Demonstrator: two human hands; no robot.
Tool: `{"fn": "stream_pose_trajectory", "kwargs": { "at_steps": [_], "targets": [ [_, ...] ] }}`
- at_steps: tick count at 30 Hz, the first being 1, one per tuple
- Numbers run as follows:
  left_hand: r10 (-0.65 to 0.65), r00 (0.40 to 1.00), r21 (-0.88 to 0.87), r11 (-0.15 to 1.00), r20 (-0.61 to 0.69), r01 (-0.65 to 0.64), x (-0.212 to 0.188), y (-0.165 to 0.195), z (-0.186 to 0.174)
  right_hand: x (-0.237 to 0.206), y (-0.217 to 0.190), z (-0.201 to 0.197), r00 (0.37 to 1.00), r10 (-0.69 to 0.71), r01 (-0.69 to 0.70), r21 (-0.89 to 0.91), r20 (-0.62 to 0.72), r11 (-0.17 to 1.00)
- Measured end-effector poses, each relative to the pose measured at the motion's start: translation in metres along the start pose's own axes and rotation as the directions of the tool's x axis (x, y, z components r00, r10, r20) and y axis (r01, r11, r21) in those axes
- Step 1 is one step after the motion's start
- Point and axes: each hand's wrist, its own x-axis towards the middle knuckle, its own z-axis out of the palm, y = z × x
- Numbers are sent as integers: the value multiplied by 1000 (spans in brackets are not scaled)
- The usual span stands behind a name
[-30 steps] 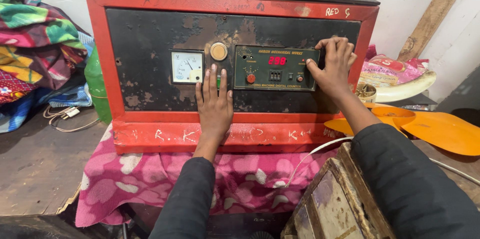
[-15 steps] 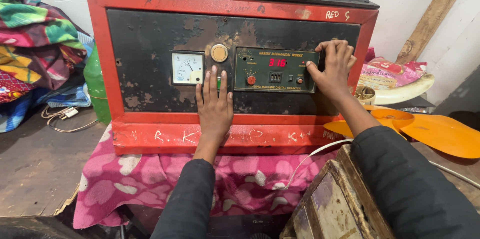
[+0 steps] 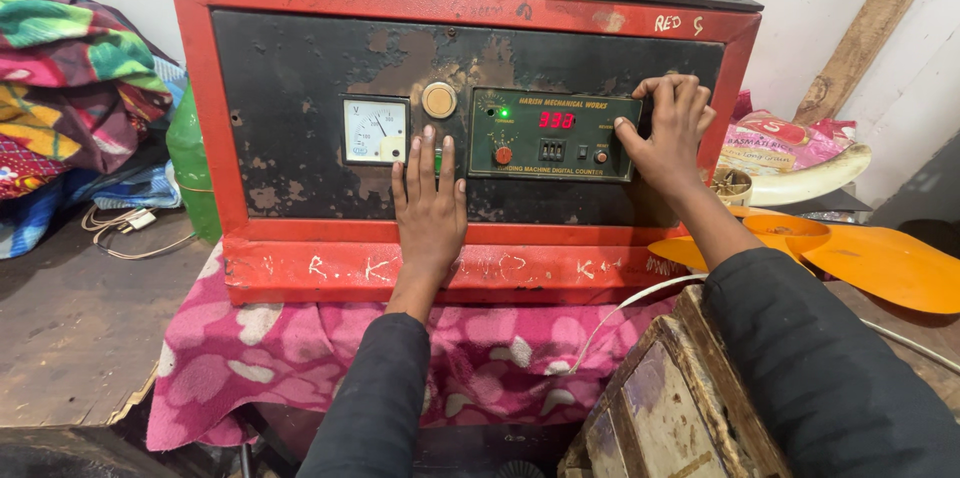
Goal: The person operates a red industrial machine's control panel, pressing buttons and adjusting a digital counter. They then retrieve a metal rod and a screwdriver from a tool box and use them to adjust a component on the machine's spindle.
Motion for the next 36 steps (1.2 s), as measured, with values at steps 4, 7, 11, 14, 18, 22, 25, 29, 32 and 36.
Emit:
{"fn": "stream_pose_trajectory", "kwargs": {
  "at_steps": [4, 7, 11, 14, 18, 22, 25, 29, 32, 36],
  "targets": [
    [9, 1000, 8, 1000, -10, -9, 0, -1, 0, 0, 0, 0, 1000, 13, -13, 5, 7, 1000],
    [6, 1000, 15, 1000, -9, -6, 0, -1, 2, 0, -1, 1, 1000, 15, -15, 6, 4, 1000],
    [1, 1000, -27, 1000, -6, -1, -1, -2, 4, 0, -1, 1, 1000, 17, -17, 9, -2, 1000],
    [-12, 1000, -112, 994, -9, 11, -1, -5, 5, -1, -1, 1, 1000, 24, -24, 18, 1, 1000],
    [-65, 995, -242, 969, -76, 44, -3, -6, 4, 0, -3, -1, 999, 31, -32, 30, 12, 999],
    [-149, 971, -355, 932, -187, 75, -6, -5, 1, 1, -11, -4, 999, 19, -20, 28, 35, 999],
    [-157, 975, -332, 938, -159, 97, -6, -5, 1, 3, -29, -6, 982, -175, 180, -58, 71, 982],
    [-151, 973, -303, 948, -174, 93, -5, -5, 2, 5, -77, -3, 763, -627, 644, -107, 156, 757],
    [-153, 973, -290, 952, -174, 98, -5, -6, 3, 6, -122, 1, 569, -772, 785, 92, 282, 612],
    [-165, 971, -290, 951, -176, 109, -4, -6, 3, -2, -167, 3, 580, -665, 722, 82, 471, 687]
  ]
}}
